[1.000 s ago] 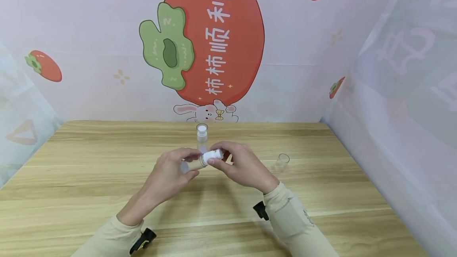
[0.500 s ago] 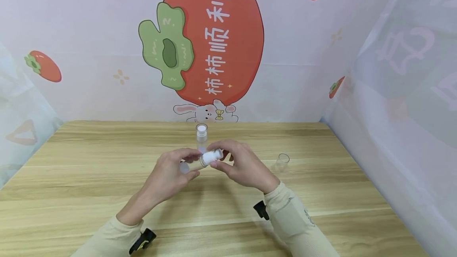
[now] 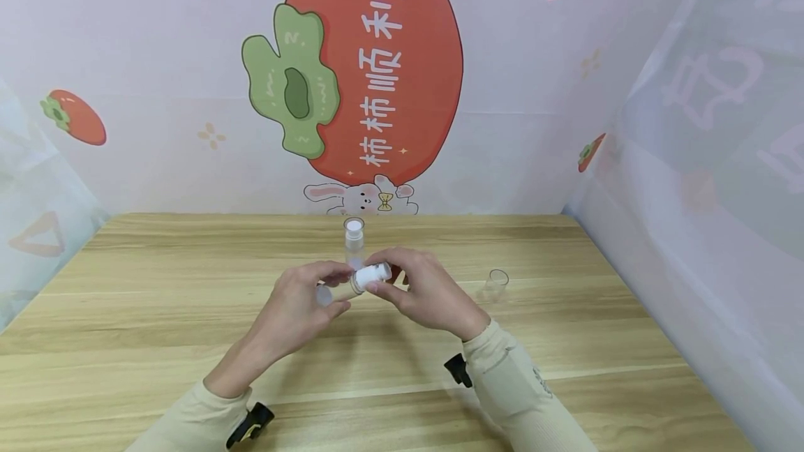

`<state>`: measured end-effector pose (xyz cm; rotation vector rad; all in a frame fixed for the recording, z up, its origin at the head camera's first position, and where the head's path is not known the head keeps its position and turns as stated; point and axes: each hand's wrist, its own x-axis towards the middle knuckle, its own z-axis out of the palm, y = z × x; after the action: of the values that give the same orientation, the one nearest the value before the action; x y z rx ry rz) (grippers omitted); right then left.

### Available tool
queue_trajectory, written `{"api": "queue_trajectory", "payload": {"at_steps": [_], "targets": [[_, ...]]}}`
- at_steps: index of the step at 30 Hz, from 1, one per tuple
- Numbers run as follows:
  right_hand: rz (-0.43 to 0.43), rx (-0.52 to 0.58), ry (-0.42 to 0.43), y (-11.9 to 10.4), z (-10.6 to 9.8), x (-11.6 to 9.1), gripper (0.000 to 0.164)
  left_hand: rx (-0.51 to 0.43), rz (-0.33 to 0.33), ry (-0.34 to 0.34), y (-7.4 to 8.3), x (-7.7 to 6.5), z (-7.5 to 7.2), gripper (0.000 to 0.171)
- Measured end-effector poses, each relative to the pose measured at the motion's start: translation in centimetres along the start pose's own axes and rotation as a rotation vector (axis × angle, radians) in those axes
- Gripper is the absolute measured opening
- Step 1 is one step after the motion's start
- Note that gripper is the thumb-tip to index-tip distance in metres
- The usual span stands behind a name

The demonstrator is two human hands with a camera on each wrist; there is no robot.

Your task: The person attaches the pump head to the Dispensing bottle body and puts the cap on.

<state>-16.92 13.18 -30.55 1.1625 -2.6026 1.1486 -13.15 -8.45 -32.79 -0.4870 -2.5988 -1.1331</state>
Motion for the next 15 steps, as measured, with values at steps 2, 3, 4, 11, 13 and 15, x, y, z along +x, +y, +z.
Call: {"api": "queue_trajectory", "payload": {"at_steps": [2,3,4,11,13,15], "targets": [[0.010,0.004,-0.004,-0.04,-0.01,0.02,0.023,0.002,0.005,0.003,0.03,-0.01,-0.01,0.042],[0.017,0.005,-0.005,-0.07,-0.02,0.04,0.022,0.003,0.009,0.005,0.05,-0.02,-0.01,0.042],[0.024,0.006,-0.008,-0.10,-0.04,0.05,0.022,0.005,0.013,0.007,0.07,-0.03,-0.02,0.042],[0.055,0.004,-0.018,-0.17,-0.07,0.13,0.019,0.018,0.021,0.020,0.10,-0.01,0.06,0.043],[0.059,0.003,-0.019,-0.15,-0.05,0.14,0.018,0.022,0.025,0.023,0.13,-0.01,0.07,0.043],[0.065,0.001,-0.021,-0.13,-0.03,0.13,0.018,0.025,0.028,0.025,0.14,-0.01,0.06,0.043]]}}
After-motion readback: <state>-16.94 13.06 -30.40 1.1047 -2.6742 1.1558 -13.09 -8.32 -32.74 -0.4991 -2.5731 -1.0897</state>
